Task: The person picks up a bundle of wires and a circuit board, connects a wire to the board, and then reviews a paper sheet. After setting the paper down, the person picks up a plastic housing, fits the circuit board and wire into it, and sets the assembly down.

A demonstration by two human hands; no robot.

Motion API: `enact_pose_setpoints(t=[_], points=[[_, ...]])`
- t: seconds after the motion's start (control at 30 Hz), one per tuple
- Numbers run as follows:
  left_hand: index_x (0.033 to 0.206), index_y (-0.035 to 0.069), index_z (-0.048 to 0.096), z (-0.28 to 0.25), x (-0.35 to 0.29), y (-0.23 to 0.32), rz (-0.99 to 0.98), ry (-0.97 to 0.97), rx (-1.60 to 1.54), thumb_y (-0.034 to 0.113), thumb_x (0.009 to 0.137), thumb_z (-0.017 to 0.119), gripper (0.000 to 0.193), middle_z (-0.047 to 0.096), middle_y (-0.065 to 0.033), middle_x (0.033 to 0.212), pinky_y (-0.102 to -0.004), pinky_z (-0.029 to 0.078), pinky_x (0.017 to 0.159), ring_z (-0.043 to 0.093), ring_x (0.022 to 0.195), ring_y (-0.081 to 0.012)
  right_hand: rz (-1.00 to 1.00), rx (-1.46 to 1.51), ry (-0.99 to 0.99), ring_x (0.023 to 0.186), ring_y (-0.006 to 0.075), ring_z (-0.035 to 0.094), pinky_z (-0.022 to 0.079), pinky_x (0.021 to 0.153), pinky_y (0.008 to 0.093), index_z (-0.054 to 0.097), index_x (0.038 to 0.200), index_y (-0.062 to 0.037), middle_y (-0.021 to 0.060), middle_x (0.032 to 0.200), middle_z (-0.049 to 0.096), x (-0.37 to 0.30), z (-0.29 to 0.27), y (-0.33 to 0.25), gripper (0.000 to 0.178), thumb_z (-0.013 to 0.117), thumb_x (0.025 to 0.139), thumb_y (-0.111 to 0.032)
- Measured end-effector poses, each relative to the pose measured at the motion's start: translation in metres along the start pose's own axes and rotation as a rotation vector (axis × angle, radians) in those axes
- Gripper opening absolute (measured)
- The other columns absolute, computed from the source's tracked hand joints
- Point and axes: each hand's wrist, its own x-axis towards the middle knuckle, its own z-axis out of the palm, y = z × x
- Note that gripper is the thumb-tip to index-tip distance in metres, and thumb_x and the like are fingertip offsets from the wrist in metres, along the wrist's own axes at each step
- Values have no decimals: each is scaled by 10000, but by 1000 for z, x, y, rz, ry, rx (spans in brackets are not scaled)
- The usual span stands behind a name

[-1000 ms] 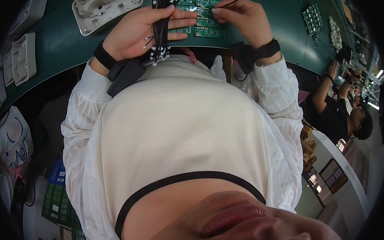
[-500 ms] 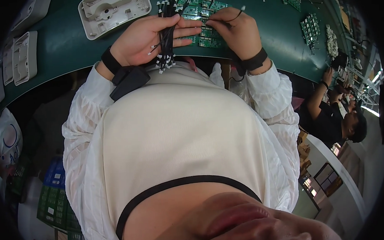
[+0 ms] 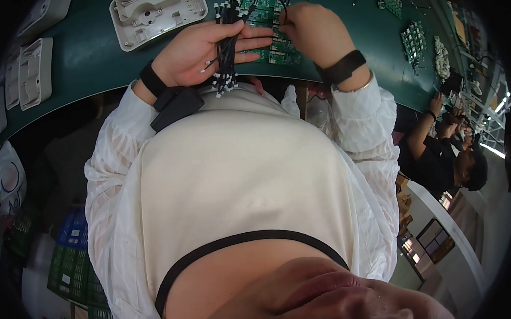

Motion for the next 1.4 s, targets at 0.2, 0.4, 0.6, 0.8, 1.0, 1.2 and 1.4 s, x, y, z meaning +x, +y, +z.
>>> enact_pose_setpoints(t=[0.2, 0.4, 0.6, 0.8, 1.0, 1.2, 1.4], points=[[1420, -101, 404, -3, 3, -3, -10, -4, -4, 213, 1092, 385, 455, 507, -222, 1443, -400, 445, 1123, 505, 1352, -303, 152, 164, -223, 726, 303, 675, 523, 649, 393, 706, 850, -64, 97, 754, 685, 23, -18, 7, 154, 777, 753, -161], [1202, -62, 564, 1, 2, 0, -7, 11, 31, 198, 1092, 371, 342, 414, -233, 1519, -407, 403, 1157, 447, 1397, -331, 209, 198, -283, 712, 298, 669, 522, 651, 367, 710, 866, -67, 106, 756, 687, 26, -20, 15, 249, 825, 716, -229], [1348, -103, 498, 2, -1, 1, 54, -19, 74, 206, 1073, 459, 415, 551, -198, 1402, -388, 449, 1120, 528, 1330, -283, 230, 557, -53, 680, 147, 631, 490, 620, 287, 727, 959, -51, 28, 777, 687, -24, -21, -9, 215, 785, 839, -219], [1273, -84, 569, 10, -4, 7, 69, -53, 154, 186, 1050, 522, 354, 628, -174, 1295, -386, 490, 1081, 617, 1221, -296, 112, 1096, 259, 702, 45, 558, 441, 590, 215, 713, 1065, -38, -37, 844, 667, -28, -11, -25, 189, 727, 919, -158], [1281, -45, 581, 25, -4, 11, 37, -39, 256, 164, 1036, 551, 323, 648, -166, 1249, -394, 504, 1066, 638, 1189, -299, 403, 1392, 40, 670, 161, 616, 490, 609, 290, 688, 990, -12, 70, 804, 678, -8, -30, -31, 133, 707, 862, -42], [1275, -21, 592, 33, -5, 10, 143, 38, 216, 162, 1032, 559, 306, 653, -144, 1248, -402, 518, 1048, 639, 1177, -276, 439, 1598, 304, 636, 152, 610, 486, 594, 287, 677, 896, 6, 97, 719, 653, -9, -42, -52, 72, 706, 830, 4], [1224, -27, 597, 48, 2, 13, 208, 123, 131, 170, 1044, 532, 275, 660, -133, 1199, -353, 533, 952, 644, 1070, -209, 243, 1316, 0, 786, 52, 570, 455, 705, 208, 698, 1074, -2, -4, 908, 682, -42, -29, -36, 216, 739, 901, -125]])
